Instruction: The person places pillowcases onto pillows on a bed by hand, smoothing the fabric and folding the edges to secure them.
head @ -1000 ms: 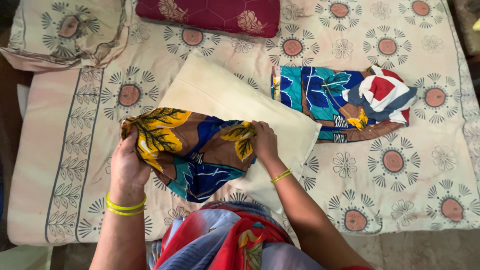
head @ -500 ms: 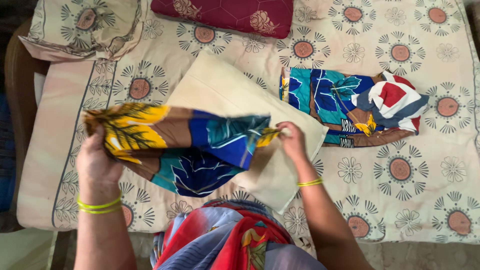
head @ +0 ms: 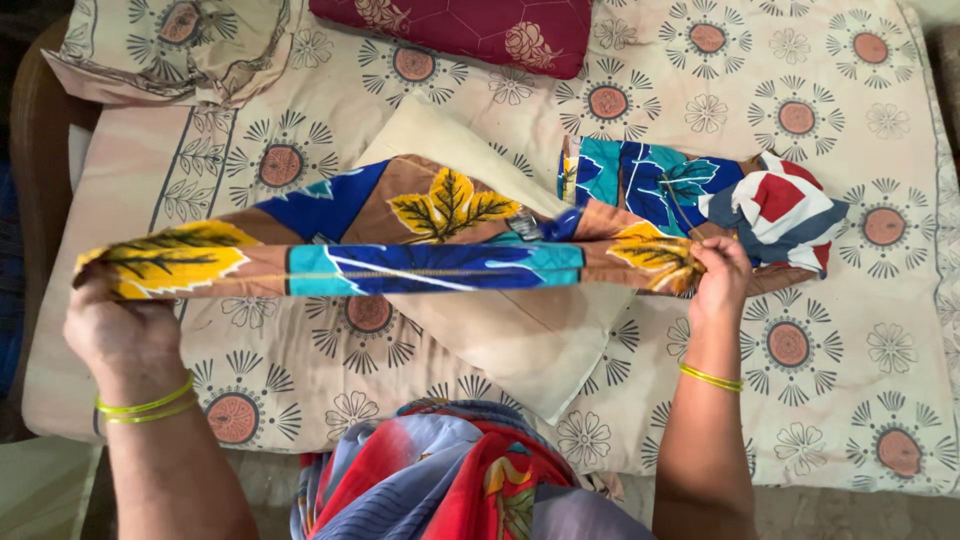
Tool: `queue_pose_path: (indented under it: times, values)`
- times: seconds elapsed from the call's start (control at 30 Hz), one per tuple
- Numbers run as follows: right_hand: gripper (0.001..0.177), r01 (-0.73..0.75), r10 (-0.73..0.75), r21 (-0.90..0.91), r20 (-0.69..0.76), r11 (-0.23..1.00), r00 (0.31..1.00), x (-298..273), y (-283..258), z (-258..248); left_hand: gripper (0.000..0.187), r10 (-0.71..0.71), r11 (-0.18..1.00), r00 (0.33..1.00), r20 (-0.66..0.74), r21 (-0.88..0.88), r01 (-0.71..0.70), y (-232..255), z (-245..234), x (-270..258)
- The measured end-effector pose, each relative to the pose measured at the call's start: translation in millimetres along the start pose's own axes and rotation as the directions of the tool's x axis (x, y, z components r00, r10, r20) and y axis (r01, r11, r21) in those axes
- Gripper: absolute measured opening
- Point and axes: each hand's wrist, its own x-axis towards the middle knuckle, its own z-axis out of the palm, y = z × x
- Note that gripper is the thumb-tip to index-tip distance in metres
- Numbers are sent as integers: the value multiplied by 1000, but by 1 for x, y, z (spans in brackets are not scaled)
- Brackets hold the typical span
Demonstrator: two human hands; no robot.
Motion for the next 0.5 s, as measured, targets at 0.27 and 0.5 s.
queue_pose_path:
  times: [0.27,0.5]
  values:
    - [11,-177,36,-604,-238,777,971,-64,49,-47,28,103,982,752,-651,186,26,-11,-182,5]
    - [24,-343,271,-614,-211,711,939,-133,83,-69,10,-246,875,721,-648,171,453,-17,-233,-31]
